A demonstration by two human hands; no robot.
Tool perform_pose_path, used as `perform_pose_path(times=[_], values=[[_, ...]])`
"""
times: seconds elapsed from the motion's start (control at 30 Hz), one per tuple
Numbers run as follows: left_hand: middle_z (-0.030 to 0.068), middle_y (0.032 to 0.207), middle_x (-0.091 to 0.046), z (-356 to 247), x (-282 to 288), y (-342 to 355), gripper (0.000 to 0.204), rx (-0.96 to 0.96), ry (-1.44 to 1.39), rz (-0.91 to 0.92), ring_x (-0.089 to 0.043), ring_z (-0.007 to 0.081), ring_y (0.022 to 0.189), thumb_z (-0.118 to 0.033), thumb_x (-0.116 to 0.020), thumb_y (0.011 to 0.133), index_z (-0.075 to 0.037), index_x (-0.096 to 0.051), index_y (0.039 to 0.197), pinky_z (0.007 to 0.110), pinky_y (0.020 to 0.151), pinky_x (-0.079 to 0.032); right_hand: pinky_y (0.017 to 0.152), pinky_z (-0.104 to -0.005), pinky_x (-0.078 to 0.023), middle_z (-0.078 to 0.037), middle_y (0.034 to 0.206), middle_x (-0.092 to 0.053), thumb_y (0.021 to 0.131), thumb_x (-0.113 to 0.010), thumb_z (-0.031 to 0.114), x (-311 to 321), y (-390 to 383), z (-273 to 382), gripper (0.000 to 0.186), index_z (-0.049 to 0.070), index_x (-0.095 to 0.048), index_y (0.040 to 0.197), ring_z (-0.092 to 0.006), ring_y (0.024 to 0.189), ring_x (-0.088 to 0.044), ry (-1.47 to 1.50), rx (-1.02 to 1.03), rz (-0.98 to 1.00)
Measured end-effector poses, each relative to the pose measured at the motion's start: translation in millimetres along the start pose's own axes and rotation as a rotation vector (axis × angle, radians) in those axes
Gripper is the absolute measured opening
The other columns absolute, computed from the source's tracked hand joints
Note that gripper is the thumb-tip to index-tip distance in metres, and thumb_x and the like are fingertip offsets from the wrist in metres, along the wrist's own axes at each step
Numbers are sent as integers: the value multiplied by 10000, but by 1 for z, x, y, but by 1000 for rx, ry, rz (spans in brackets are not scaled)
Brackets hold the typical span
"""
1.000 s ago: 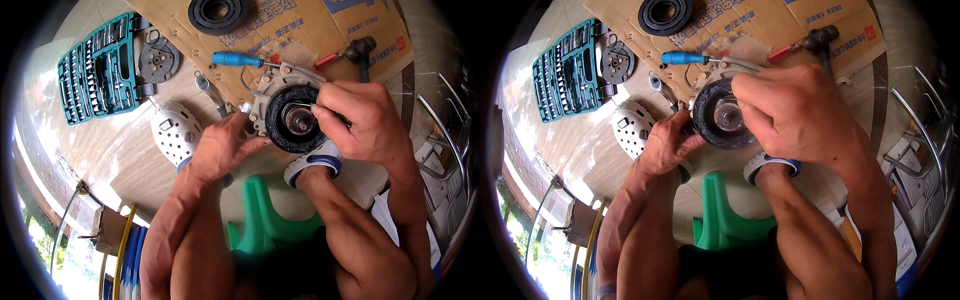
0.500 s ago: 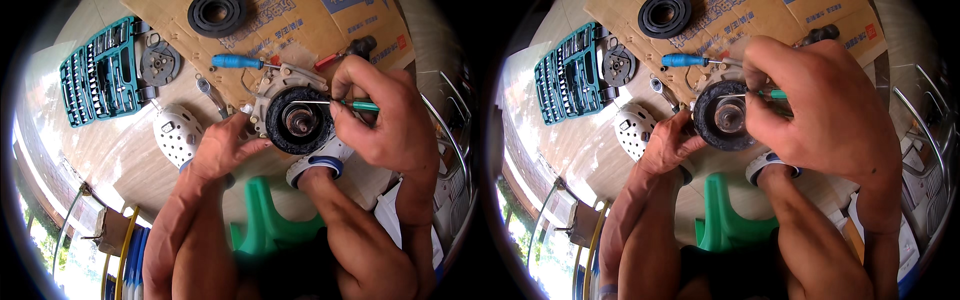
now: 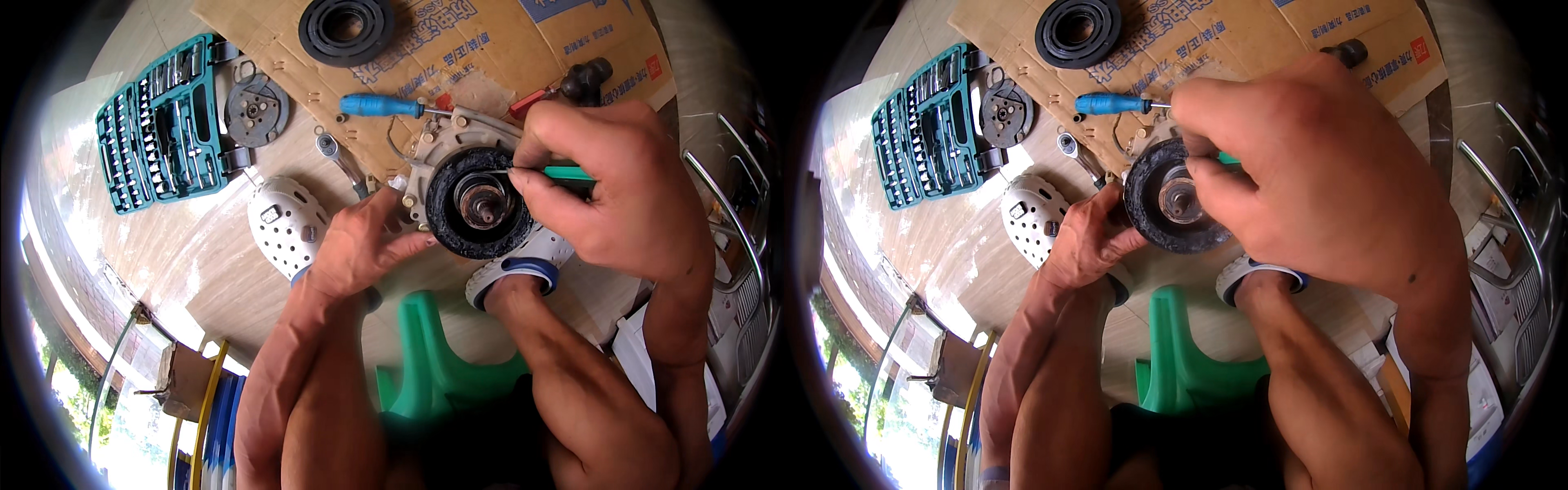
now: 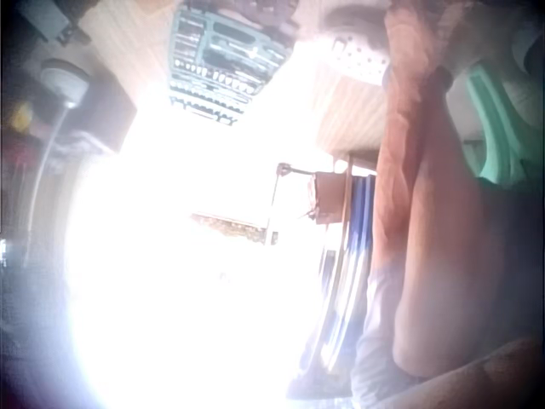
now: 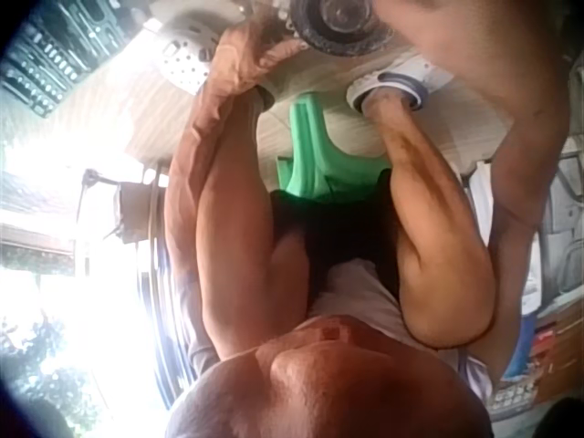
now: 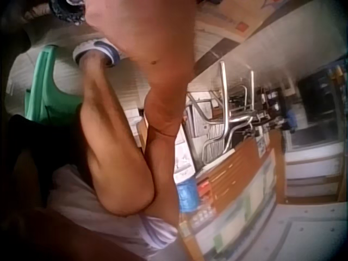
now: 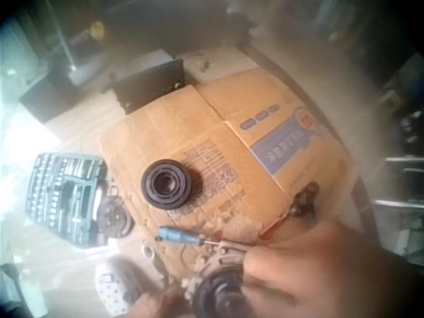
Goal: The person prying a snap ring and a seal from a mechanical component using a screwdriver and a hammer while sitting on a stool.
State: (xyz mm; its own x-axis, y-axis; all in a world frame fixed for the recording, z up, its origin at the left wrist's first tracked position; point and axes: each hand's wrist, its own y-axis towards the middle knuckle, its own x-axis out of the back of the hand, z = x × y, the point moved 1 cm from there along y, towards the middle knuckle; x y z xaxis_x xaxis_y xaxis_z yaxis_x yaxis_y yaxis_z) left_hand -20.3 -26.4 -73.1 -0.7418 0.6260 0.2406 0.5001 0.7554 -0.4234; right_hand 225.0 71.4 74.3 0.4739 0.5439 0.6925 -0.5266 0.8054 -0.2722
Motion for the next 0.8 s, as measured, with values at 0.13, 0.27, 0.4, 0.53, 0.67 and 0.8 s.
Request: perform_pose_path(times=[0.13,0.27,0.4,0.53,0.67,0.8], values=[[215,880,-705,-1,1,-1,603,30,9,16,-731,384,810,-473,-830,863,31,-620,1119,448,715,-574,575,-363,-495,-139,724,-665,812,-724,-15,-9,-1,1,130,-6,-596,838,-304,632,-676,9,-13,-30],[213,883,-708,0,1,0,616,17,16,15,-734,381,824,-476,-832,860,30,-622,1141,449,724,-575,564,-379,-482,-140,711,-648,804,-718,-17,-8,0,-1,141,0,-581,834,-325,623,-659,-48,5,-31],[212,882,-708,-5,5,0,599,47,34,42,-732,380,822,-468,-833,861,28,-625,1125,446,723,-573,551,-393,-472,-146,714,-639,810,-713,-11,-11,-2,9,141,12,-578,844,-350,619,-641,-94,-49,-10],[211,878,-707,-3,3,0,576,45,26,36,-729,382,815,-457,-832,866,28,-624,1097,445,718,-570,536,-406,-464,-151,725,-637,824,-711,-4,-18,-10,10,134,22,-581,847,-360,610,-627,-99,-26,-79],[207,875,-706,-1,1,-1,562,12,-3,6,-725,389,810,-448,-831,870,30,-619,1076,444,711,-566,515,-408,-456,-154,724,-631,829,-706,-12,-22,-20,10,127,23,-585,841,-361,594,-616,-93,-9,-103],[210,878,-704,1,2,-1,546,11,14,6,-724,395,822,-448,-820,881,21,-618,1074,446,717,-564,500,-408,-450,-144,719,-619,817,-708,-25,-28,-25,7,128,22,-589,828,-353,576,-608,-79,22,-139]])
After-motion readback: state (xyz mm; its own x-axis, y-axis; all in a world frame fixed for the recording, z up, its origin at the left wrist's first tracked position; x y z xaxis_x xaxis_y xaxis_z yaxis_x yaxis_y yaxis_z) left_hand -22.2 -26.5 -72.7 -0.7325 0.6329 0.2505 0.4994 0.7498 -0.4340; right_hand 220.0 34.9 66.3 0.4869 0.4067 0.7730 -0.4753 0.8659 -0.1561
